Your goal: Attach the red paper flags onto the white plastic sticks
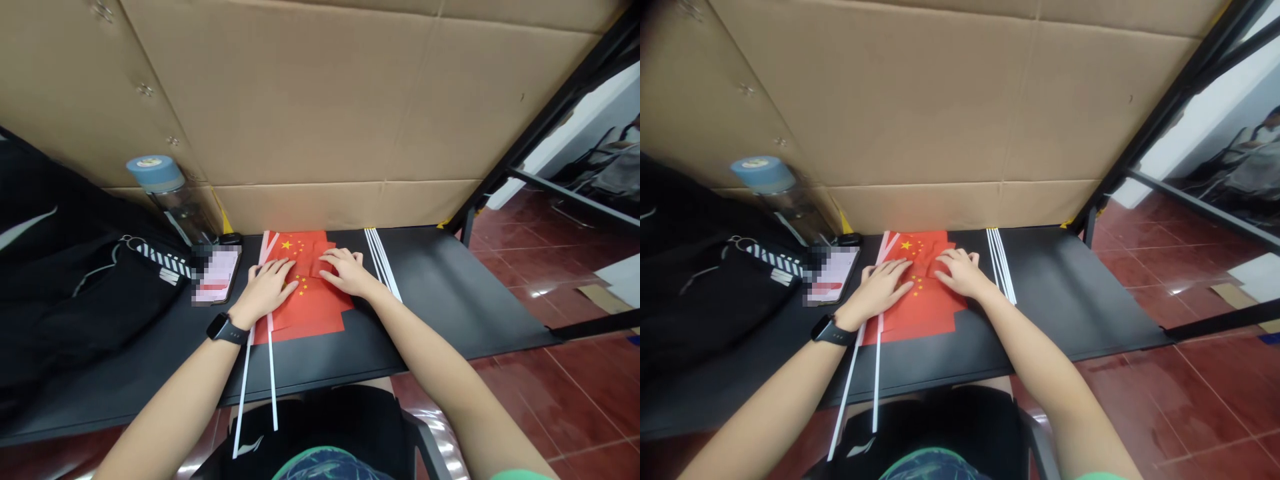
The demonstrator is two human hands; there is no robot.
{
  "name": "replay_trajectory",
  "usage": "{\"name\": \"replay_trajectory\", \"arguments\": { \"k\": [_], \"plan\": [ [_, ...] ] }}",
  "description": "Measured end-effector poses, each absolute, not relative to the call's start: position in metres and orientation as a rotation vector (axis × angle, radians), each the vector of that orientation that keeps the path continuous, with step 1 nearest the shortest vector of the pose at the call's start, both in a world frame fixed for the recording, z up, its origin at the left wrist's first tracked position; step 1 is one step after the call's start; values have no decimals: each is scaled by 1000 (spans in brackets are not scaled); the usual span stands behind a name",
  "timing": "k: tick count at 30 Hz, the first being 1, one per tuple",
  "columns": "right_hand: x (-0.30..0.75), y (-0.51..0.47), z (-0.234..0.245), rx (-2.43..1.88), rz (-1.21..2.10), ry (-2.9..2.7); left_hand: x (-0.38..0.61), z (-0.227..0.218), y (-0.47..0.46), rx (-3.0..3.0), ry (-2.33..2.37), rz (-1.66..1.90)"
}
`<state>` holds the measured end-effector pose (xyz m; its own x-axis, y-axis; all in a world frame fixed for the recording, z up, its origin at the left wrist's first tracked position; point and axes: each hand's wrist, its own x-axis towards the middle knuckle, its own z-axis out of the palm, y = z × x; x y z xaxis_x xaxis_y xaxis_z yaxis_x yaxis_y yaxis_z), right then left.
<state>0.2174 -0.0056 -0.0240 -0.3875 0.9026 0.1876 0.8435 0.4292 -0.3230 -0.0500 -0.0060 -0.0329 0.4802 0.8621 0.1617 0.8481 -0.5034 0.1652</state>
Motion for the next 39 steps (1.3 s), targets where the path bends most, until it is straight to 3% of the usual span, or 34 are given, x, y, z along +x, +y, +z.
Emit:
{"name": "replay_trajectory", "arguments": {
  "k": [6, 12, 23, 29, 39],
  "plan": [
    [214, -8, -29, -1495, 220, -2438, -52, -28, -7, 2670, 1393, 406],
    [222, -2, -31, -1539, 199, -2417, -51, -16, -19, 2709, 1000, 226],
    [225, 5, -31, -1595, 214, -2438, -57, -2, -33, 2655, 899, 108],
    [221, 7, -34, -1558, 106, -2436, -67, -3, -27, 2684, 1193, 329],
    [220, -8, -34, -1539, 117, -2451, -50, -23, -6, 2609, 1435, 304]
  ]
}}
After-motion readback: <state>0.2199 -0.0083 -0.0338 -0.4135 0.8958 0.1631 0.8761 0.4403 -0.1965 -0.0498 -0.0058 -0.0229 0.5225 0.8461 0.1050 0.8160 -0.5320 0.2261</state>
